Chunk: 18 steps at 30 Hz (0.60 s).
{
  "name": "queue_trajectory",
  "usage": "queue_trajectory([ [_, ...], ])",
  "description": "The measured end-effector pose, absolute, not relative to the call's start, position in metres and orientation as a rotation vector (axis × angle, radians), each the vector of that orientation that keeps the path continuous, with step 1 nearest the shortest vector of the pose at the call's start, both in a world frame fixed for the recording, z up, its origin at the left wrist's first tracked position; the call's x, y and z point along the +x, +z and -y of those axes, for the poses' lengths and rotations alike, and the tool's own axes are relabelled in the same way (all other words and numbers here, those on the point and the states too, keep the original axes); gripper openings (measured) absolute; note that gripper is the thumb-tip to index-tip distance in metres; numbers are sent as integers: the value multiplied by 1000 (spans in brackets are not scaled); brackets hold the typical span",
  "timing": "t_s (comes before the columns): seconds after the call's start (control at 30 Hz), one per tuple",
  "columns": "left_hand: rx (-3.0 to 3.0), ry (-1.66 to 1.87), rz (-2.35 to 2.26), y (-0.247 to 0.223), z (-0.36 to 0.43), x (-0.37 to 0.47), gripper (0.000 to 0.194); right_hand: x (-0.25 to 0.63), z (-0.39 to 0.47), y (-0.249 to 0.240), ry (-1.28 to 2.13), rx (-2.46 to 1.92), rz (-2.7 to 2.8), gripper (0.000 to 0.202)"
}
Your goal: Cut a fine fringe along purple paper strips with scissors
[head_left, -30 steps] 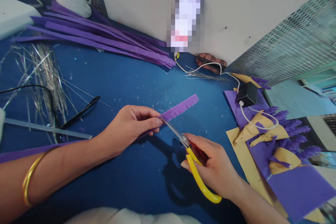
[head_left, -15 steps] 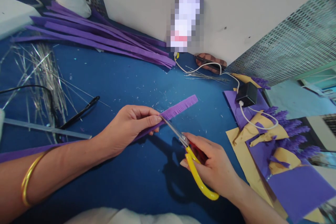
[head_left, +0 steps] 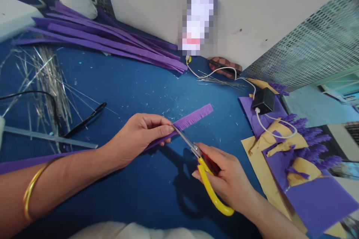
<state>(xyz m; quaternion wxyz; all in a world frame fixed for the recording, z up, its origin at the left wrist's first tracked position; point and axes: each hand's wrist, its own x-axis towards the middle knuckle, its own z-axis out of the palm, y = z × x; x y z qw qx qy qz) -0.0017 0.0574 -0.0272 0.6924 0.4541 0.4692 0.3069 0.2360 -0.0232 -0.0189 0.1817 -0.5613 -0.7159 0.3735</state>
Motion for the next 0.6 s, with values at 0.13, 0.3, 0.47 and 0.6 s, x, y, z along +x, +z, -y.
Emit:
queue_trajectory([
  [0.13,975,723,-1049,-28,-56,-1,18,236,24,-18,1025,-1579,2041,40],
  [0.3,981,763,-1101,-29,-56,-2,17,236,24,-19,1016,-1574,2039,40],
  [0.47,901,720,-1046,-30,-59,-3,18,236,22,-21,1030,-1552,2036,41],
  [0.6,867,731,-1016,-30,-59,-4,18,236,21,-22,1053,-1560,2006,41],
])
